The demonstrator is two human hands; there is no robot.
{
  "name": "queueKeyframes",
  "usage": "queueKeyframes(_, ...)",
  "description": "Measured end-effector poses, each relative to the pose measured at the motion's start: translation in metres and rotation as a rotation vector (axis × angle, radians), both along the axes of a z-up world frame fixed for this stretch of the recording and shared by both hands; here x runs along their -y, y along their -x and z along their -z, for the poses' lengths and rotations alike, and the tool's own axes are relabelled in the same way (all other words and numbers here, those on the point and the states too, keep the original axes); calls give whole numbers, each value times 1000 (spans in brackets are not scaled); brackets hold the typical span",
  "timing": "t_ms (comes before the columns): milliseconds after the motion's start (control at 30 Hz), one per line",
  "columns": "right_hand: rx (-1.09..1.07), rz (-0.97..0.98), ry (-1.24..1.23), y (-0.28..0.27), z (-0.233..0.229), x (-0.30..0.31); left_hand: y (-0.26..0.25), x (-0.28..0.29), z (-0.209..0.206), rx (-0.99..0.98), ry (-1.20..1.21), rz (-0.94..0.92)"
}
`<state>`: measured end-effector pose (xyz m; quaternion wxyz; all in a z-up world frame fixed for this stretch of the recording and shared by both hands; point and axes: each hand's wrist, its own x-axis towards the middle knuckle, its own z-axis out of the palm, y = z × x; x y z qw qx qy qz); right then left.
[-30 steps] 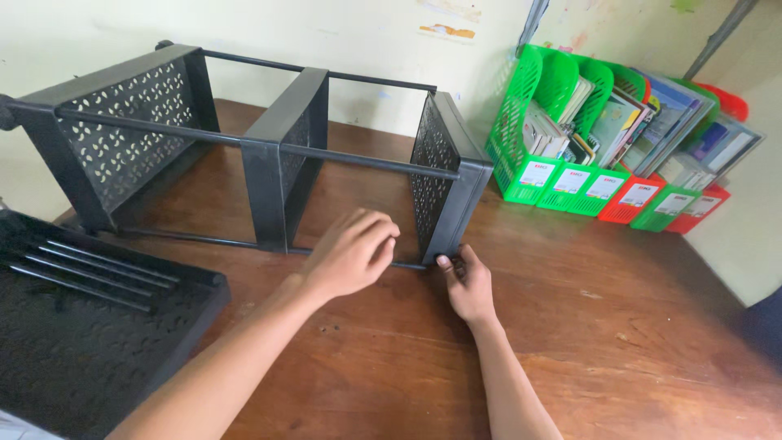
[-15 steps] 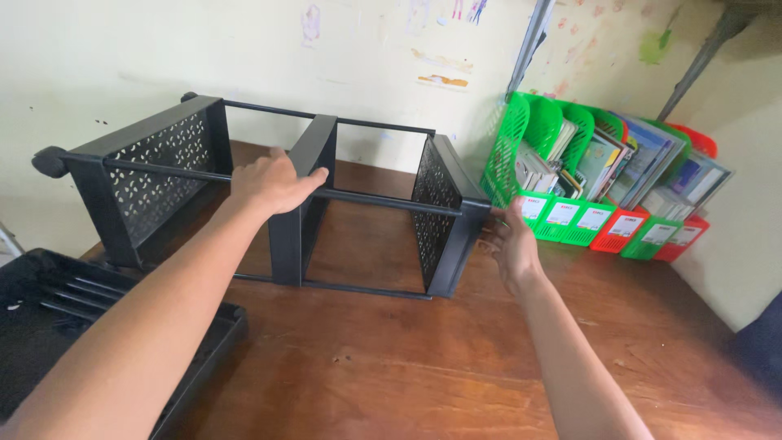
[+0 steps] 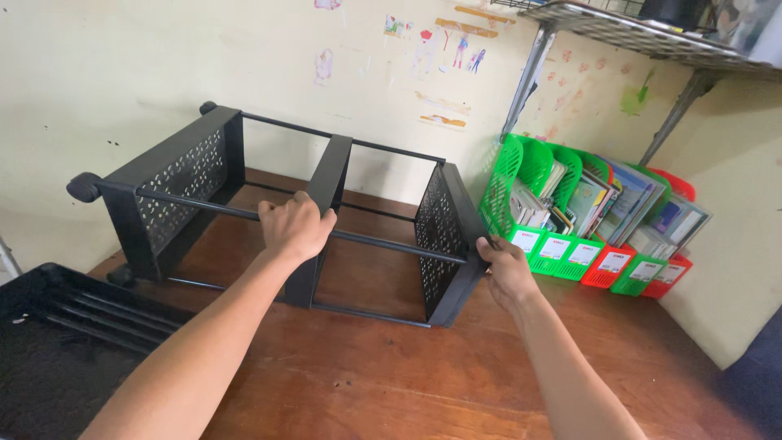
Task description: The person assembles a black plastic storage rack by inserting horizontal rods into vertical side panels and then attaching perforated trays. The person secures the rods by hand and positions the trays onto the frame.
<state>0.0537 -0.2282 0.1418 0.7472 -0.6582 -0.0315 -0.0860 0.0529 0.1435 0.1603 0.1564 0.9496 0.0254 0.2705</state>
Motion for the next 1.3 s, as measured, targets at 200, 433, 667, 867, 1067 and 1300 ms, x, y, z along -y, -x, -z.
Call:
queueKeyframes(200, 208, 121, 121, -4, 37, -6, -2, 16, 41, 308, 85, 104)
queueKeyframes(433, 264, 145, 136, 10, 74, 2, -10, 8, 87, 452, 140, 219)
queueKeyframes(667, 187, 260, 364, 20, 116, 0, -5, 1, 133, 376, 284, 418)
queueKeyframes(867, 161, 278, 447, 25, 148, -3, -1, 3, 158, 120, 475, 470)
queueKeyframes(1067, 29, 293, 511, 29, 152, -8, -3, 5, 167, 116, 480, 448)
queueKeyframes(1300, 30, 246, 514, 21, 158, -4, 10, 4, 153, -29, 405, 325)
